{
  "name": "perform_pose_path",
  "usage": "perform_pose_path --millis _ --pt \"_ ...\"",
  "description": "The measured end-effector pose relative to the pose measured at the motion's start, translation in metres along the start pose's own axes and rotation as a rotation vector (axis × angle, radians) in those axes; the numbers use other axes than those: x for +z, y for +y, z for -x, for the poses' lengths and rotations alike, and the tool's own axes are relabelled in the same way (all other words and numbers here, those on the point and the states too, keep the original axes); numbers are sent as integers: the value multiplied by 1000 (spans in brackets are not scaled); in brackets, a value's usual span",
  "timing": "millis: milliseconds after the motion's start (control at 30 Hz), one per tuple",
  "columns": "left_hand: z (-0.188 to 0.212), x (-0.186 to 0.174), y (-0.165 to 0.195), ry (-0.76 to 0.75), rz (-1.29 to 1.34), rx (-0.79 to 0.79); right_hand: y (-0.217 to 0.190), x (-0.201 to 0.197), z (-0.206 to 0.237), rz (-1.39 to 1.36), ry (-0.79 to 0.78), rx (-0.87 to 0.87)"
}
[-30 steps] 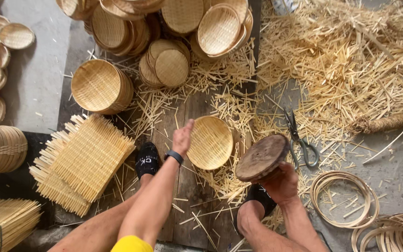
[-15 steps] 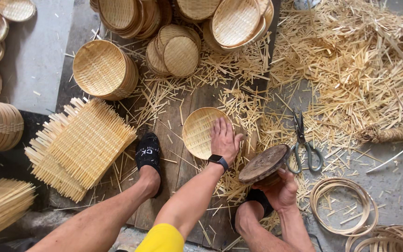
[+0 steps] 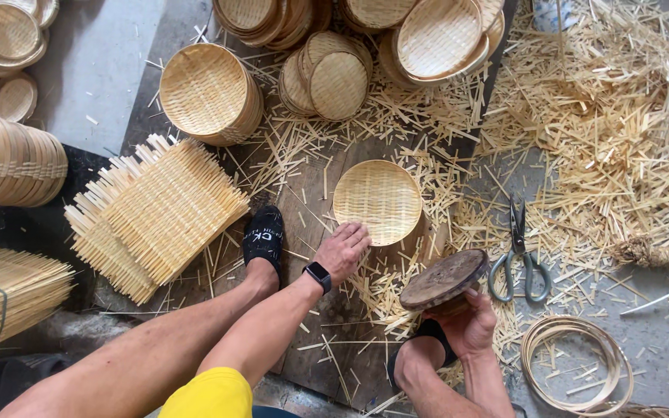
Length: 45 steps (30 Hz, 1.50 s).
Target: The person sits on the floor making woven bamboo sieves. They press a square woven bamboo mat over a round wooden mold, fit a bent bamboo rim ring around it, trim the excess mat with scissors, and stack the finished round baskets with a pile of completed ones.
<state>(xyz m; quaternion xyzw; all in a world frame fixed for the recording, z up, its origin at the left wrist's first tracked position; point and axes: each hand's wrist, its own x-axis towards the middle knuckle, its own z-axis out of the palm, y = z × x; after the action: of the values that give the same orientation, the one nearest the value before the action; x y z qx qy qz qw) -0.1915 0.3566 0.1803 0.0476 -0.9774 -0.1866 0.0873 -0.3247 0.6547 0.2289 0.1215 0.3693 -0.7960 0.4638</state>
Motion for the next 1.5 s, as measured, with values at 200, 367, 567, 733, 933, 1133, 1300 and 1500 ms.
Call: perform_pose_path --millis 200,367,567,733,933,1133,1300,1500 --pt "-14 -54 -48 72 -88 224 9 -17 -15 63 5 92" --pt "-33 -142 -162 349 -111 -125 8 -21 -24 59 12 51" --pt "-32 -195 -246 407 -436 -413 7 -14 -32 151 76 83" --pt "-32 -197 -258 377 -412 -470 4 -17 -40 123 50 99" --pt "-36 -203 -253 319 -329 -514 4 -19 -43 113 64 114" --pt "-40 -211 -252 263 -339 -544 3 18 -39 227 107 62" --pt "-28 -255 -242 193 -492 -425 3 66 -61 107 -255 46" --pt "42 -391 -217 -632 -457 -752 23 79 -110 273 -43 86"
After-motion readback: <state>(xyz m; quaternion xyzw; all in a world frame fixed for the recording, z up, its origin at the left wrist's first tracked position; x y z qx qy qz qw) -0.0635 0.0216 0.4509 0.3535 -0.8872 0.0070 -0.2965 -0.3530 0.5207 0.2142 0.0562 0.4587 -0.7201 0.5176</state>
